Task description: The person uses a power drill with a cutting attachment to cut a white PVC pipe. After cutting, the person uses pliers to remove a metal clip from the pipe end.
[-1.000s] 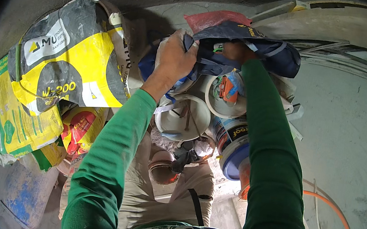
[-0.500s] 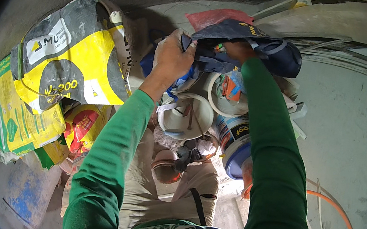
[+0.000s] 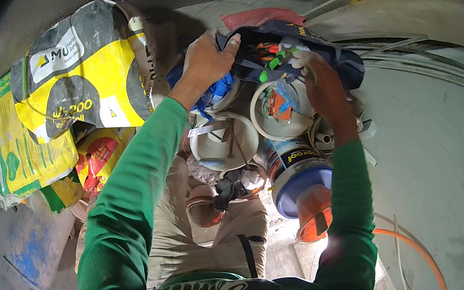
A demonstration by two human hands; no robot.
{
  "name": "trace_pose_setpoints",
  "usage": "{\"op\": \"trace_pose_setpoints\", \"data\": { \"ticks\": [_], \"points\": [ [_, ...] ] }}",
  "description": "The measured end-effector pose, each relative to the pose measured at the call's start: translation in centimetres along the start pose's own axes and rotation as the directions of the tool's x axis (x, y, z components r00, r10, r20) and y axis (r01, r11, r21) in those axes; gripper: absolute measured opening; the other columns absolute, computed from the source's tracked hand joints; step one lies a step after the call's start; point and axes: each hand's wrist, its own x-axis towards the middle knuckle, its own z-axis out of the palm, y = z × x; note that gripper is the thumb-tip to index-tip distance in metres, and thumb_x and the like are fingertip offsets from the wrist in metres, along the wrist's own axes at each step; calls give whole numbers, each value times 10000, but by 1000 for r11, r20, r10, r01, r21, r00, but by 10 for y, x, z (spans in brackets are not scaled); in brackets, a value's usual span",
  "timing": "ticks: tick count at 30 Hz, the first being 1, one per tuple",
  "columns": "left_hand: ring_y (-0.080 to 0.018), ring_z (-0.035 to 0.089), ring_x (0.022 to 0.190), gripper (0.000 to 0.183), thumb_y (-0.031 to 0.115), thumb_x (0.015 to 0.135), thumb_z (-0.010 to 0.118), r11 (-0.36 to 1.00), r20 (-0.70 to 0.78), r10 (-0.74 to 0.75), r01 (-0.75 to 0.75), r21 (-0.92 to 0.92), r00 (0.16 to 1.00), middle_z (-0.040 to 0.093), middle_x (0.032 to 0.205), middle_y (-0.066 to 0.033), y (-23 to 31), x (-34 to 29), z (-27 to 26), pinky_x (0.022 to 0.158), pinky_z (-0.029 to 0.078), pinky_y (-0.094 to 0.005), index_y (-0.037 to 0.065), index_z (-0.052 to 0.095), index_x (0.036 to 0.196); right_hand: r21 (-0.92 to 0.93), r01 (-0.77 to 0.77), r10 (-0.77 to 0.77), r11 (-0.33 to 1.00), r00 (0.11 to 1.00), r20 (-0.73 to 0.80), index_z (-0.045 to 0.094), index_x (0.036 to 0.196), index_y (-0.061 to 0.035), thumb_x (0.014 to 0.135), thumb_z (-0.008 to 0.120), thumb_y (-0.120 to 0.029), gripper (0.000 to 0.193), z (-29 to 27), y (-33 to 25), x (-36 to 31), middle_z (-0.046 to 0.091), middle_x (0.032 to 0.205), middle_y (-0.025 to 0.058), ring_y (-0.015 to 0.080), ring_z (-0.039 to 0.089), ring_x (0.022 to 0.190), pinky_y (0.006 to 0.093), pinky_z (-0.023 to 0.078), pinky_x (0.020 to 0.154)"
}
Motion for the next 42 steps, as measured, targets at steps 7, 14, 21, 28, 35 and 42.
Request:
{"op": "trace_pose_setpoints", "data": {
  "ticks": [7, 14, 21, 28, 35, 42],
  "points": [
    [-453, 641, 1212, 795, 285, 840, 785, 996, 159, 82, -78, -32, 984, 652, 1309, -289, 19, -47, -16, 1046, 507, -463, 51, 456, 1524, 114, -145, 182, 983, 864, -470, 643, 1265, -29, 989, 614, -12, 278, -34, -92, -75, 665, 1358, 173, 325, 637, 1281, 416, 481, 1098],
    [-409, 552, 1322, 801, 20, 810, 730, 841, -7, 527, -519, 154, 850, 637, 1380, -174, 46, -80, -12, 1155, 419, -440, 209, 470, 1544, -25, -158, 135, 987, 907, -399, 641, 1332, -54, 908, 622, 15, 430, -15, -106, -79, 624, 1384, 145, 388, 622, 1249, 460, 510, 1058],
    [-388, 692, 1016, 304, 152, 887, 632, 941, 306, 324, -337, -10, 895, 733, 1075, -177, 38, -68, -23, 905, 532, -480, 98, 718, 1174, -89, -254, 223, 963, 938, -267, 615, 1352, -67, 971, 577, -33, 384, 0, -74, -75, 589, 1446, 152, 385, 591, 1295, 445, 495, 1077],
    [-372, 654, 1166, 293, 125, 862, 628, 683, 433, 629, -725, 87, 645, 728, 1119, -176, 21, -90, -34, 1016, 510, -476, 92, 738, 1131, -41, -334, 273, 942, 829, -488, 599, 1336, -37, 1028, 599, -122, 320, -8, -86, -50, 645, 1343, 215, 418, 637, 1220, 460, 526, 1033],
    [-358, 635, 1235, 428, 388, 1032, 514, 949, 445, 166, -20, -315, 880, 665, 1367, -158, 7, -131, -62, 1076, 464, -487, 114, 654, 1330, 307, -204, 344, 930, 776, -528, 654, 1279, -29, 995, 652, -53, 285, -57, -232, -126, 692, 1301, 185, 338, 703, 1157, 431, 545, 1002],
    [-296, 614, 1300, 809, 782, 995, 422, 409, 933, 202, 839, -358, 299, 638, 1402, -183, 53, -263, -105, 1060, 484, -430, 100, 602, 1392, 500, -188, 386, 846, 862, -329, 671, 1325, -44, 954, 696, -57, 372, -75, -358, -257, 664, 1379, 186, 307, 731, 1118, 429, 590, 967]
  ]
}}
